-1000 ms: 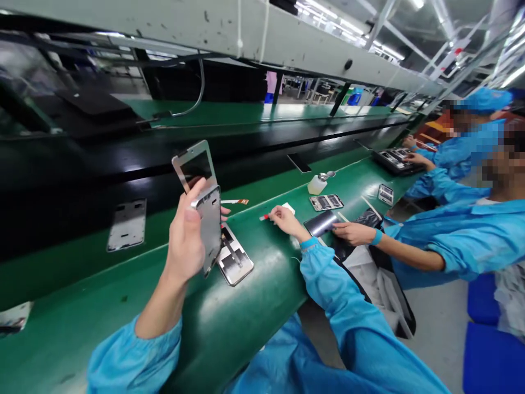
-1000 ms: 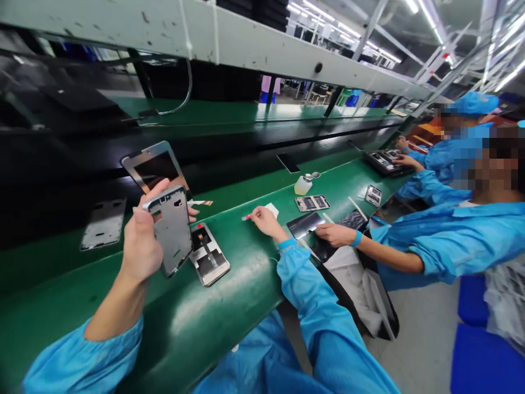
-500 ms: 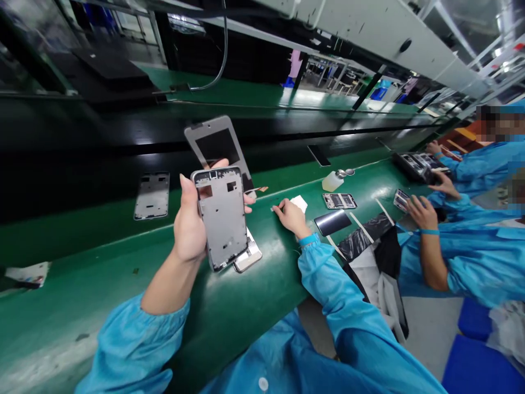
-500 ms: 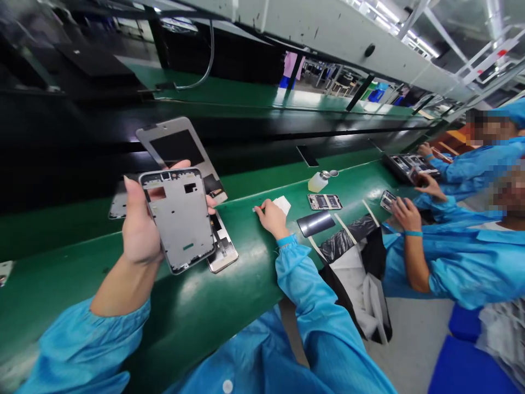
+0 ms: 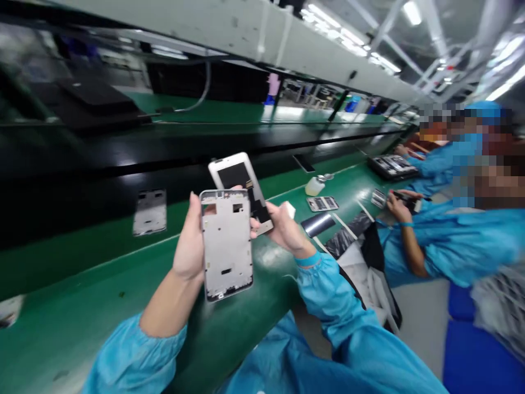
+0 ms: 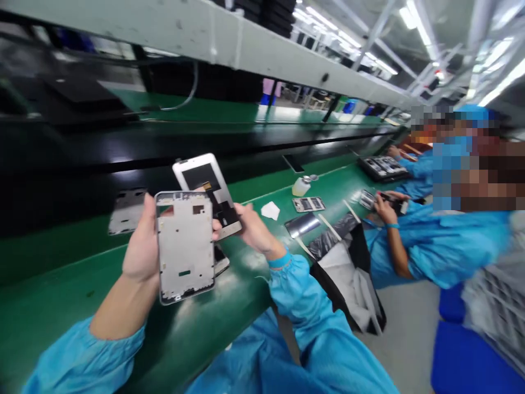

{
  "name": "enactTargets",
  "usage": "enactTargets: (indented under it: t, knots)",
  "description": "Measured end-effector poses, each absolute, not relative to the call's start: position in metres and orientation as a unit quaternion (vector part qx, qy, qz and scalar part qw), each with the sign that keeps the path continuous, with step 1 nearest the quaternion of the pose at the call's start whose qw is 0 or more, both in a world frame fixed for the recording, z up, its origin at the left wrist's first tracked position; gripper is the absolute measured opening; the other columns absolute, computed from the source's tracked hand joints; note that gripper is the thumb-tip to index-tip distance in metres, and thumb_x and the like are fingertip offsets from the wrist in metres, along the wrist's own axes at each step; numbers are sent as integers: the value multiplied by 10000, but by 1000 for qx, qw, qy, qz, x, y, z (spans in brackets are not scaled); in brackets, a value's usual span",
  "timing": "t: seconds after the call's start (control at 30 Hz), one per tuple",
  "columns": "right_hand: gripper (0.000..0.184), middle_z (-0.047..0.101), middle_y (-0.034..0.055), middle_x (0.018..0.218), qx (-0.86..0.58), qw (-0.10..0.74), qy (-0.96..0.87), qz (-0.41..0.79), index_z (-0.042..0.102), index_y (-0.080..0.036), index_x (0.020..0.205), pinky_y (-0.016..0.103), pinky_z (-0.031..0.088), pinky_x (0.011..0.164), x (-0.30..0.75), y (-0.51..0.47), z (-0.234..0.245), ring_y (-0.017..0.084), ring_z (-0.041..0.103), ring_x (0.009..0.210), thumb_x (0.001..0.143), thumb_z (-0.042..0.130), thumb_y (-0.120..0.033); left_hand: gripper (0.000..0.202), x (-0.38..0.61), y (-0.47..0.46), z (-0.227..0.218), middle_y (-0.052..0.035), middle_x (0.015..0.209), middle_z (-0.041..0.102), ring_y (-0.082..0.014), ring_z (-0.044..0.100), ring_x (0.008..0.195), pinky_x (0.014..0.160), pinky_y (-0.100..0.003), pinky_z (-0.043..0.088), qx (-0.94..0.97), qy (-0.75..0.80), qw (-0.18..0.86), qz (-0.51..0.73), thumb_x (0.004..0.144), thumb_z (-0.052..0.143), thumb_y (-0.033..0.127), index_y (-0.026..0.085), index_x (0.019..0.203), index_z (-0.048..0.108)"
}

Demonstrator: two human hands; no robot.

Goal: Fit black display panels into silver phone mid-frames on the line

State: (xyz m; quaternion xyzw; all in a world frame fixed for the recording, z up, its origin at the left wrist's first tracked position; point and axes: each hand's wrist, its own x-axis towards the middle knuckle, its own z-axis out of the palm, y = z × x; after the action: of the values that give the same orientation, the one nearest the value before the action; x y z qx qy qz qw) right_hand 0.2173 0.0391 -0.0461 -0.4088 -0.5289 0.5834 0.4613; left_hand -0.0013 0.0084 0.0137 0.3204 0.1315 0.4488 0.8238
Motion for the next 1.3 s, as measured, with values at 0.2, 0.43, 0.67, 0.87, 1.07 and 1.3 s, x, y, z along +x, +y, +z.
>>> enactTargets:
  t: [0.2,0.43,0.67,0.87,1.07,1.3]
  knots:
    - [387,657,-39,808,-284,477,-349,755,640,-222,1017,295,647,663,201,42,-54,144,670,667,1002,871,-531,673,6,28,-20,-87,1307,856,-373,873,1017,740,-519,740,391,220,763,465,1101,383,821,394,1427,789]
    - [466,830,110,1190,-274,520,-328,739,637,-237,1405,427,684,792,228,35,-94,244,784,883,1103,673,-590,794,-2,32,-6,67,1349,836,-458,776,1320,682,-634,759,408,338,622,576,983,275,974,513,1399,770]
    - [691,842,134,1030,-352,563,-242,707,774,-169,1125,362,642,750,237,20,-139,241,736,838,1025,589,-827,829,-2,-6,19,-65,1436,807,-374,831,1024,807,-588,736,365,249,689,575,988,392,977,376,1416,770]
    - [615,848,106,1138,-382,577,-285,663,813,-268,1184,465,684,939,238,6,-149,303,792,1022,909,737,-813,669,16,-27,36,-101,1186,824,-277,806,839,709,-413,690,308,84,775,545,1027,590,845,288,1352,769]
    - [641,847,99,1261,-406,554,-304,660,840,-290,1189,541,637,1146,240,-2,-142,349,780,1257,858,792,-836,649,14,-35,37,-132,1201,814,-302,818,861,749,-414,670,309,19,794,523,1078,556,784,243,1381,750]
    - [699,833,104,1227,-422,553,-295,655,771,-308,1328,586,633,1160,239,-3,-140,365,780,1259,850,824,-816,629,9,-38,39,-138,1228,814,-330,820,901,763,-447,691,295,16,808,509,1038,636,781,278,1388,779]
